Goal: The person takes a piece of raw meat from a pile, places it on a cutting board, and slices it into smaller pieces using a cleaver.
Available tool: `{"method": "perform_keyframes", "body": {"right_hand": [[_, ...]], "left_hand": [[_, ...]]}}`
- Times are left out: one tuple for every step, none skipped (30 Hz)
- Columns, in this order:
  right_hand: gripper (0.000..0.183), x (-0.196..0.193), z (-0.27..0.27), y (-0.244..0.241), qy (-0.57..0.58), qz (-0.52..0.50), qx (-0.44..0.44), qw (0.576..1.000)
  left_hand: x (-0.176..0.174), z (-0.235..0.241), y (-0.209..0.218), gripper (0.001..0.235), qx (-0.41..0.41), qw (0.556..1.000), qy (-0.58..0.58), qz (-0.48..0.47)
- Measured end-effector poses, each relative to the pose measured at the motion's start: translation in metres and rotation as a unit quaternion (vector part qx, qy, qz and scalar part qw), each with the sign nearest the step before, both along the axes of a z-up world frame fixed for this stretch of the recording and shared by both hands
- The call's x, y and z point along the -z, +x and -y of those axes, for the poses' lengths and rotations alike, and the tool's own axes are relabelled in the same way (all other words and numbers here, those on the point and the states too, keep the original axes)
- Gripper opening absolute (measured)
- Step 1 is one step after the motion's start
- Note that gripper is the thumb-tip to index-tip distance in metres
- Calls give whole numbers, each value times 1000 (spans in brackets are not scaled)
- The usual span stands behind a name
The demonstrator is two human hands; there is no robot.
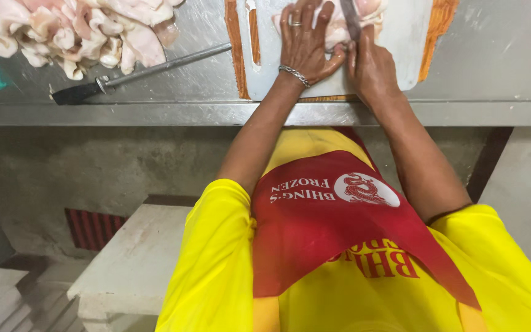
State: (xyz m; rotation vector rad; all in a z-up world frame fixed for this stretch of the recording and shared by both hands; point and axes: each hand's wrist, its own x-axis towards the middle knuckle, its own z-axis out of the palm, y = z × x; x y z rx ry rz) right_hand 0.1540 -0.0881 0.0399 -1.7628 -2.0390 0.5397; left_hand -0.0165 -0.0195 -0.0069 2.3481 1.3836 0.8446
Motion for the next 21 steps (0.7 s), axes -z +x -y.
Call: {"method": "perform_keyframes", "body": {"right_hand": [[36,0,5,4,9,13,-3,1000],[36,1,14,6,2,11,-6,1000],[33,0,22,9,-34,-6,0,999],[30,-3,26,12,-65,-21,8,998],[30,-9,36,14,-110,-23,19,994],[30,-19,51,18,-155,-24,30,987],[31,-34,69,23,-180,-8,35,983],[32,-51,84,28,-203,8,36,978],[33,-68,98,34,-235,-7,38,971],[35,-78,102,38,-264,-23,39,963],[35,-79,95,39,-262,-24,36,964],[38,-79,92,39,-285,-11,39,958],[40,-77,89,40,-308,1,42,950],[36,-68,80,37,-281,8,31,959],[34,-54,64,33,-254,15,20,967],[37,-39,46,27,-243,12,13,970],[41,-24,27,18,-233,8,6,972],[41,-10,5,10,-204,0,1,979],[41,-2,-8,4,-175,-7,-3,985],[41,0,-10,1,-170,-8,-2,985],[42,3,-12,-2,-138,-7,-4,990]], "left_hand": [[-1,-1,0,82,12,1000,-9,-7],[-2,1,0,82,10,1000,-16,-9],[-2,3,2,77,8,1000,-20,-19],[-3,-2,4,72,9,999,-18,-27],[-5,-3,4,72,9,999,-19,-27],[-6,-1,3,70,8,998,-46,-33],[-7,1,3,67,8,997,-72,-39],[-6,-1,3,67,6,997,-72,-39],[-5,-1,4,67,4,997,-62,-42],[-3,-3,4,67,2,998,-49,-46],[-2,-4,5,67,0,998,-47,-47],[-1,-2,6,65,-6,998,-45,-48],[0,-2,6,64,-12,998,-44,-50],[1,-4,7,64,-12,998,-44,-49],[2,-6,7,65,-11,997,-58,-46],[2,-6,6,67,-13,996,-71,-44],[2,-5,5,67,-16,996,-71,-44],[1,-6,5,67,-13,996,-78,-46],[1,-6,4,68,-11,995,-84,-48],[0,-8,3,68,-10,996,-79,-48],[0,-10,1,69,-7,997,-69,-47]]}}
